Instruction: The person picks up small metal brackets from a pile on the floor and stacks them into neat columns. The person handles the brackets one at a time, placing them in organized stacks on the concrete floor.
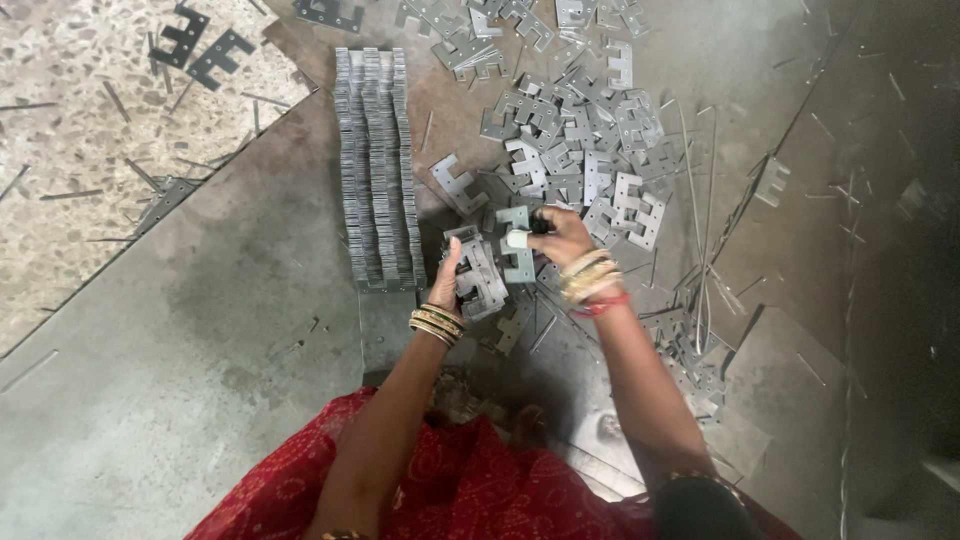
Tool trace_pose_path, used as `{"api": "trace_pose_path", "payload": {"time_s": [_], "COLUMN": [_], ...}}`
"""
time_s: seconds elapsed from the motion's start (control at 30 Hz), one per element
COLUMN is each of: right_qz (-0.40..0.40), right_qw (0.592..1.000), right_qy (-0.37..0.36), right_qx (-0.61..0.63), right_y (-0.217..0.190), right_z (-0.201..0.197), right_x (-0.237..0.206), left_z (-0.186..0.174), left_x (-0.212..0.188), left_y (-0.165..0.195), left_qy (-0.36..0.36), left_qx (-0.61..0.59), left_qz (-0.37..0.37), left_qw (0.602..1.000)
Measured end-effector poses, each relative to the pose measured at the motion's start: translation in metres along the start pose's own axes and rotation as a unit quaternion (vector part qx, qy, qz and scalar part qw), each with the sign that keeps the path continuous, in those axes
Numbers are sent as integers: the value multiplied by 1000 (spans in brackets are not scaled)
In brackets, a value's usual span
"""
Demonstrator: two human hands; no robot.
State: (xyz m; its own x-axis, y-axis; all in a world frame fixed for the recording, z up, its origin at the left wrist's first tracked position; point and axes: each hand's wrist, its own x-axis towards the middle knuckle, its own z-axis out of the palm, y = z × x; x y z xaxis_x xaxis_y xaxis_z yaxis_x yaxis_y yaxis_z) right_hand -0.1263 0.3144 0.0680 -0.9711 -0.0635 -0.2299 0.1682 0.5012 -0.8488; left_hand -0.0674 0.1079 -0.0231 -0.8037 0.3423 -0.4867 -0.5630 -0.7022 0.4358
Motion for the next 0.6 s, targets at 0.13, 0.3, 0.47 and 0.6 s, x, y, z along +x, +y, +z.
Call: {"api": "trace_pose_path", "payload": {"time_s": [0.13, 0.3, 0.47, 0.6], "right_qz": [111, 128, 118, 104], "right_qw": [992, 896, 896, 899], "right_qy": [47, 181, 138, 149], "right_qx": [27, -384, -406, -398], "right_y": [1, 31, 46, 47], "right_z": [-35, -36, -32, -37], "right_x": [-3, 5, 5, -4], "left_z": [4, 3, 6, 7], "left_x": [0, -4, -3, 1], "left_y": [0, 1, -2, -3], "left_qy": [3, 4, 1, 49], "left_qx": [9, 58, 37, 40], "left_qz": [-23, -37, -38, -52], "left_qw": [1000, 998, 999, 997]}}
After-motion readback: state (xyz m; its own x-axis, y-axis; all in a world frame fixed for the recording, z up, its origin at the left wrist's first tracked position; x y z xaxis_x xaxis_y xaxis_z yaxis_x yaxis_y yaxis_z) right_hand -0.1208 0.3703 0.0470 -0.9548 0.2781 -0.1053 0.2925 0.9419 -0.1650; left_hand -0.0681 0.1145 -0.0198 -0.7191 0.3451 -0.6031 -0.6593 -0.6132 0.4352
